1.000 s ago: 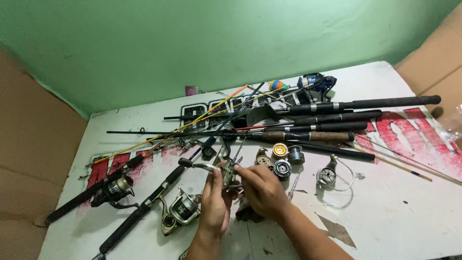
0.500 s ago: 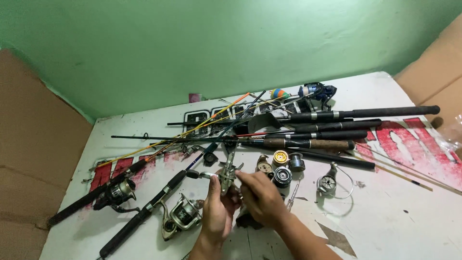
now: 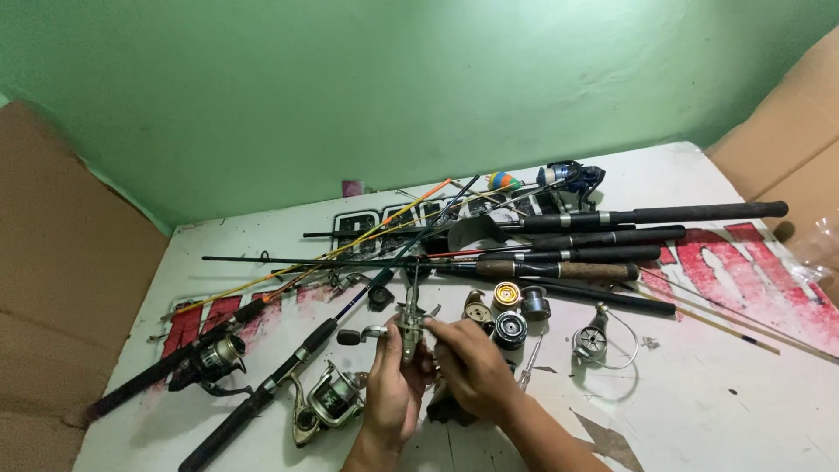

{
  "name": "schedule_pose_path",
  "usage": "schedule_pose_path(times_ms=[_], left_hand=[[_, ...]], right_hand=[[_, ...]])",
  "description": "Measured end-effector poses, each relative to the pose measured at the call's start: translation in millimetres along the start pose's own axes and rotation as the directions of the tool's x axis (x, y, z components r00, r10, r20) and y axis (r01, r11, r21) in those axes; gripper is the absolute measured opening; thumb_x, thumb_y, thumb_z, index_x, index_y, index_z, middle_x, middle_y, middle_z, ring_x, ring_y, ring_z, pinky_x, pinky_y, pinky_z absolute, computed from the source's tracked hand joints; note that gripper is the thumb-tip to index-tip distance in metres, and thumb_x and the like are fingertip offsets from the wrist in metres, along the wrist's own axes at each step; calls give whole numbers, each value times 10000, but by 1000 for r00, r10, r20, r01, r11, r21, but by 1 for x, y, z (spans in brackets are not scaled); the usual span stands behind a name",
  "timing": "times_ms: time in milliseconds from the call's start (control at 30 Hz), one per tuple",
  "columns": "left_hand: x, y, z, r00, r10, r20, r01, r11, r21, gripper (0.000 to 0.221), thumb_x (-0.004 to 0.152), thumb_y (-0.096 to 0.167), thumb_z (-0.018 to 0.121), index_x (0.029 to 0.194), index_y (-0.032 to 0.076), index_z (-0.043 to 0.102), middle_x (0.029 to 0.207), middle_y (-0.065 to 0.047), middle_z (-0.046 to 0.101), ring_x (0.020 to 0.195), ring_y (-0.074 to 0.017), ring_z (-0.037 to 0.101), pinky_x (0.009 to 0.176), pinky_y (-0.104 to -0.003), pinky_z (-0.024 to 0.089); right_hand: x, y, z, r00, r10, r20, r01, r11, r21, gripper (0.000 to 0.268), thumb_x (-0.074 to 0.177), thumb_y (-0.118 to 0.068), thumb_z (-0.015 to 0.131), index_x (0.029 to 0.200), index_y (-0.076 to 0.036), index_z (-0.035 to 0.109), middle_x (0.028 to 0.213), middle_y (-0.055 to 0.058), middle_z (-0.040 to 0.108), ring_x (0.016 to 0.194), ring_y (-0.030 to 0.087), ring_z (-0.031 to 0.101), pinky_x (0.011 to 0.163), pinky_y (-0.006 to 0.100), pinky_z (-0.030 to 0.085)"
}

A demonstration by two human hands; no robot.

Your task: Disassembling a fishing reel on a workbench surrounded by fishing gear.

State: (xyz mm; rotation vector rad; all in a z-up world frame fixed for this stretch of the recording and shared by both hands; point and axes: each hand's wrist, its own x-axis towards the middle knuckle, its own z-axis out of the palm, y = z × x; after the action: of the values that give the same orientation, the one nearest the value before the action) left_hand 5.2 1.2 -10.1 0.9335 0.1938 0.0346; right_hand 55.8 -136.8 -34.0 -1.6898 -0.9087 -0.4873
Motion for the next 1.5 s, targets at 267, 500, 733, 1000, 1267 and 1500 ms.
schedule_pose_path(times_ms=[267,500,733,1000,1267,1500], left_hand=[[-5,4,1,998,-29,-49,27,999,-39,488,1078,412,338,1367,102,580,791,-49,553,663,-136,488,584,-289,403],[-3,0,0,1000,-12,-20,11,999,-45,489,1077,447,364,1232,67,630,774,-44,569,642,-116,489,562,-263,396],[-7,5,0,996,-27,82,29,999,-14,534,1082,473,279,1079,48,602,836,-100,591,772,-218,556,739,-405,488],[-3,2,-4,999,-17,-39,16,1000,-23,468,1083,381,357,1389,97,567,753,-31,550,607,-104,456,530,-261,394],[-1,5,0,993,-62,-104,62,998,-5,492,1064,421,376,1360,83,575,761,-55,546,647,-133,485,572,-291,407],[-4,6,-1,1000,-5,-22,4,999,-43,427,1081,367,411,1349,67,555,766,-40,553,633,-108,478,550,-258,392]], right_hand=[[7,-19,-7,996,72,46,-70,997,-40,407,976,-48,572,1382,-51,561,942,76,649,696,142,577,581,256,518],[-8,7,4,999,30,21,-28,996,-80,390,1009,-82,521,1397,-73,560,937,69,636,711,133,536,584,232,487],[1,-11,2,998,-54,10,54,997,49,315,975,-14,536,1285,-27,586,910,75,670,724,144,584,604,241,513],[6,-9,-3,999,18,-40,-19,1000,-19,368,919,35,599,1284,-12,604,989,109,692,712,134,607,622,219,552],[-1,-2,2,998,-35,-42,34,999,-24,340,969,-18,568,1307,-57,580,899,62,653,698,131,559,586,235,497],[5,-14,-9,999,14,-51,-16,999,-52,398,938,13,622,1332,-34,599,896,53,637,726,154,541,643,261,480]])
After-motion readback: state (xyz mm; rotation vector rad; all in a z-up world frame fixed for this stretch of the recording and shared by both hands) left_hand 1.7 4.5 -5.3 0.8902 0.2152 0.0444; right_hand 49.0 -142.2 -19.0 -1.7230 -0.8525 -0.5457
